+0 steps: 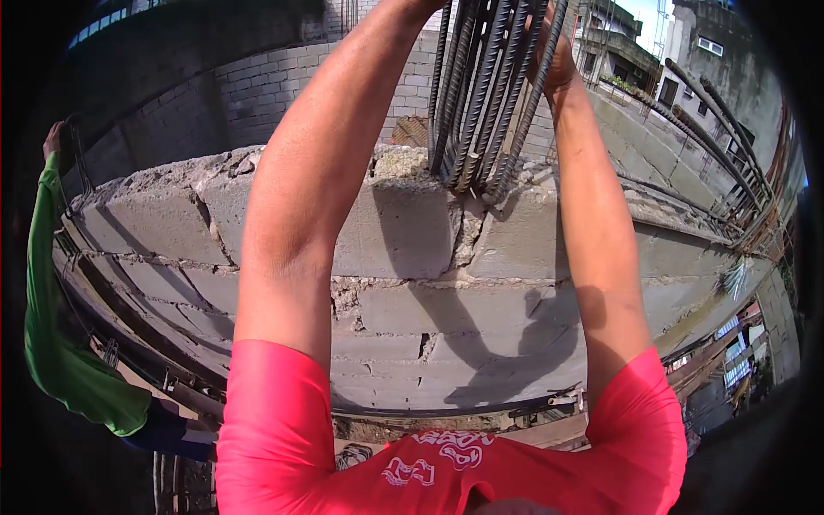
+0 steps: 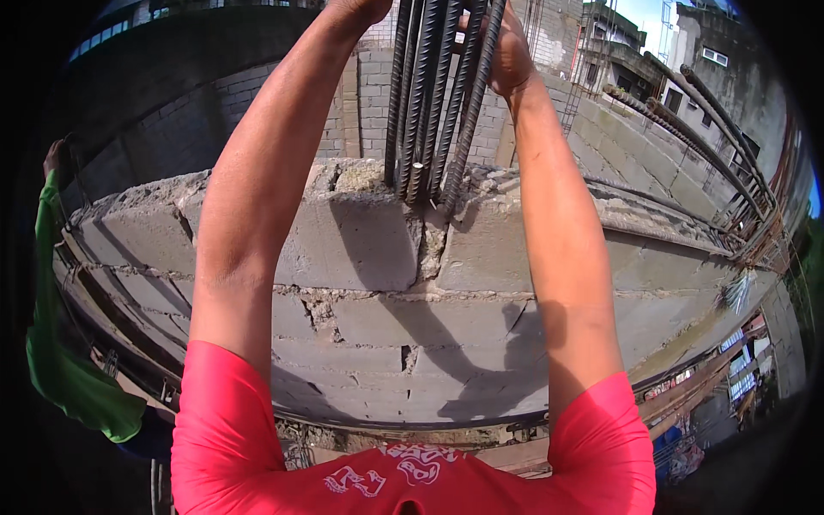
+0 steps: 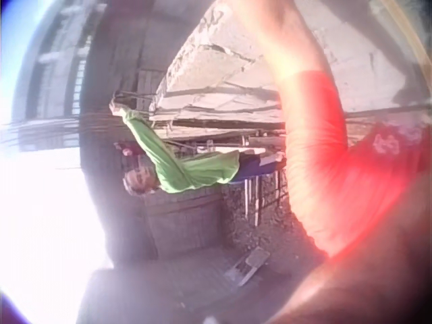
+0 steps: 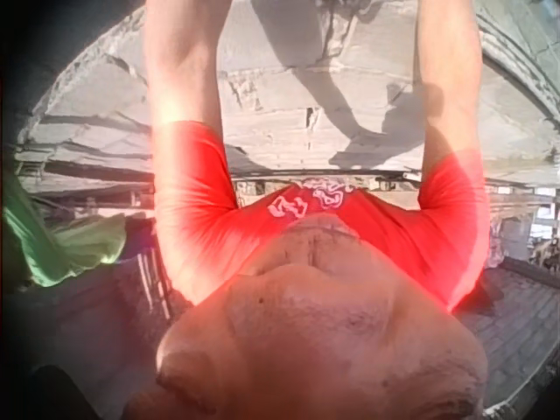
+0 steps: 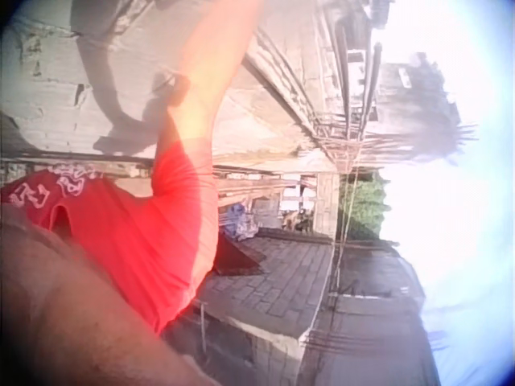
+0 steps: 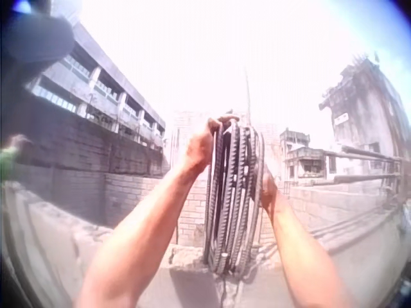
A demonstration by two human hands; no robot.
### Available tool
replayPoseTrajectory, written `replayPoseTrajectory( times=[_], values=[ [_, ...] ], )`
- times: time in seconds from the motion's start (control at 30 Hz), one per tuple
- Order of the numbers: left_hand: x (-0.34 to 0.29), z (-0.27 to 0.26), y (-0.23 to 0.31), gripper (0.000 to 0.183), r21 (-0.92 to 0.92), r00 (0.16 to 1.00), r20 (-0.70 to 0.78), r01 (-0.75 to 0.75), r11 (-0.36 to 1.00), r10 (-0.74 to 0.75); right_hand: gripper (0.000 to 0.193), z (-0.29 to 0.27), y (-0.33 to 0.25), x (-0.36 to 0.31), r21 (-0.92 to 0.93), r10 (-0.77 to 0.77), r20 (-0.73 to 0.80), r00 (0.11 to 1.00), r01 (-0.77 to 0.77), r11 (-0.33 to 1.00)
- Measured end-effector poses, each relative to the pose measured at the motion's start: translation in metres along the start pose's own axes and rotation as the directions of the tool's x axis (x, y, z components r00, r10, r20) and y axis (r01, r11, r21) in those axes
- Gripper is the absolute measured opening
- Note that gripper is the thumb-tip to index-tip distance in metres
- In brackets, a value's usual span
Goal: The person picks up rebar stirrups from a wooden beam, places them over vertical rebar rods on top of a concrete block wall, and secures them in place using wire ties.
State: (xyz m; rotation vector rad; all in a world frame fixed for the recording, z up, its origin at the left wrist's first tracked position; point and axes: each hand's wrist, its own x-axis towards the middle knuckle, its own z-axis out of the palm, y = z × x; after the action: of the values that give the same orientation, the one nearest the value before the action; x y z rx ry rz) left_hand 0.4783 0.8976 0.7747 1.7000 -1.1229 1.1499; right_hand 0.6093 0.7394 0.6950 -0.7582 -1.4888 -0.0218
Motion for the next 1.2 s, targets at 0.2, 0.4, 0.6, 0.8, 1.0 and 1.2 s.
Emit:
replayPoseTrajectory(
  times=[0.2,0.4,0.6,0.8,1.0,1.2],
  values=[
    [0.012,-0.011,-0.015,0.039,0.182,0.973,0.171,-0.182,0.966,0.151,0.023,-0.004,-0.001,0.022,0.119,0.214,-0.194,0.957,-0.194,0.974],
    [-0.011,-0.002,0.006,0.029,0.361,0.986,0.153,0.000,0.932,-0.060,0.034,0.037,-0.030,0.020,-0.332,-0.001,-0.128,0.992,-0.042,0.942],
    [0.021,0.068,-0.026,0.059,0.140,0.980,0.000,-0.195,0.971,0.197,0.029,-0.100,0.014,0.053,0.411,0.011,0.070,0.997,-0.039,0.911],
    [0.013,0.016,-0.013,0.052,0.339,0.991,0.002,-0.125,0.933,0.132,0.041,0.048,-0.035,-0.069,-0.693,-0.443,-0.297,0.846,0.129,0.710],
    [0.007,0.025,-0.019,0.045,0.320,0.994,-0.002,-0.099,0.942,0.105,0.057,0.104,-0.049,-0.192,-0.726,-0.162,-0.360,0.919,-0.167,0.667],
    [0.001,0.021,-0.011,0.039,0.265,0.999,-0.023,-0.030,0.964,0.038,0.046,0.096,-0.041,-0.182,-0.742,0.155,-0.211,0.965,-0.262,0.617]
  ],
)
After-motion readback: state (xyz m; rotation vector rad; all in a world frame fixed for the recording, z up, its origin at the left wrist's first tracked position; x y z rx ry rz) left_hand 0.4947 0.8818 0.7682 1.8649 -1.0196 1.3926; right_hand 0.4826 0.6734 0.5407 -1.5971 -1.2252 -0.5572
